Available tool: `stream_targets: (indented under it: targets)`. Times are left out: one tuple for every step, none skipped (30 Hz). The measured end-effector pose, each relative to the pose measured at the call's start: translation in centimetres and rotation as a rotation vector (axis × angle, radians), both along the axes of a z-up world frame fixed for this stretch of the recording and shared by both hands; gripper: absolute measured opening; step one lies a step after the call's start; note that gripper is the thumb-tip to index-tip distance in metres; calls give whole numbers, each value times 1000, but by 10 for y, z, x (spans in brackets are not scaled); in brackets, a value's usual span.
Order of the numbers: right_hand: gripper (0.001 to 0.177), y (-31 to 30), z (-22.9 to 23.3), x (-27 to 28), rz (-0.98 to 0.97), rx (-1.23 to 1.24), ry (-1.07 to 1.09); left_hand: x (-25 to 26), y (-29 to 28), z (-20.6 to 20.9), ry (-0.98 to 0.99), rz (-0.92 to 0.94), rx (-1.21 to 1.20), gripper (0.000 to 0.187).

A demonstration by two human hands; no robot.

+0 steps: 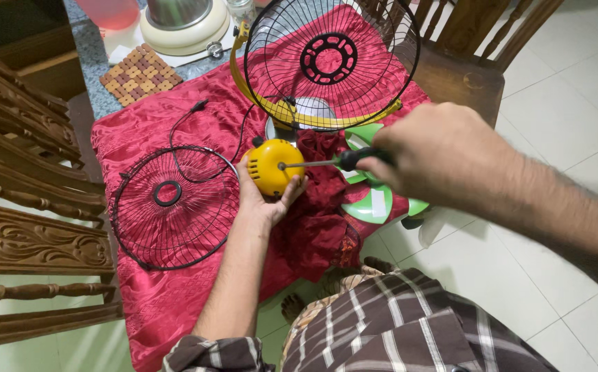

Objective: The person cleans a fan cage and motor housing with a red cloth, then uses a screwdriver to remove screws from the yellow motor casing. The person separates the motor from its yellow housing and wipes the exposed motor components.

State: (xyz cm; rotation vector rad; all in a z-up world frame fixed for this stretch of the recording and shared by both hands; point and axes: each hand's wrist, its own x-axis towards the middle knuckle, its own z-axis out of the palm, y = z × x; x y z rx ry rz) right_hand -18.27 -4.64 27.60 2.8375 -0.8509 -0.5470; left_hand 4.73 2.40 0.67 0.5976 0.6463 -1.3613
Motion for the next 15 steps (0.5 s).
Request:
stream_targets:
  targets:
    - [37, 1, -1, -2, 165, -77, -30, 2, 0, 2, 26, -6, 0, 96]
    - [32, 0, -1, -2, 324, -177, -22, 3, 0, 3, 53, -12, 1, 98]
    - [27, -1, -2, -1, 486, -276, -18, 5, 2, 4, 79, -14, 4, 100]
    - [22, -1, -3, 0, 647, -377, -17, 4, 4, 4, 35, -32, 28, 96]
    - [16, -1, -3, 1, 747, -380, -117, 0, 4, 4, -10, -50, 52, 93]
    - [13, -2, -4, 2, 847, -381, -218, -2, 4, 4, -54, -68, 75, 90]
    - [16, -2, -5, 1, 940, -381, -320, -4, 4, 4, -87, -71, 67, 88]
    - [9, -1, -6, 1, 899, -341, -352, -6, 3, 4, -120, -74, 58, 87]
    - [5, 0, -7, 1, 862, -301, -382, -7, 2, 5, -151, -74, 48, 85]
    - [8, 0, -9, 0, 824, -262, -411, -8, 2, 5, -140, -66, 44, 85]
    - [17, 1, -11, -1, 768, -174, -531, -8, 2, 5, -130, -56, 42, 84]
    - [29, 2, -12, -3, 708, -85, -648, -8, 3, 4, -119, -46, 40, 84]
    - [42, 1, -13, -5, 643, 4, -763, -8, 4, 4, -106, -48, 24, 85]
    - [35, 0, -14, -5, 474, 107, -795, -7, 6, 3, -94, -49, 9, 86]
    - [28, -2, -14, -5, 303, 209, -818, -7, 7, 3, -80, -50, -6, 87]
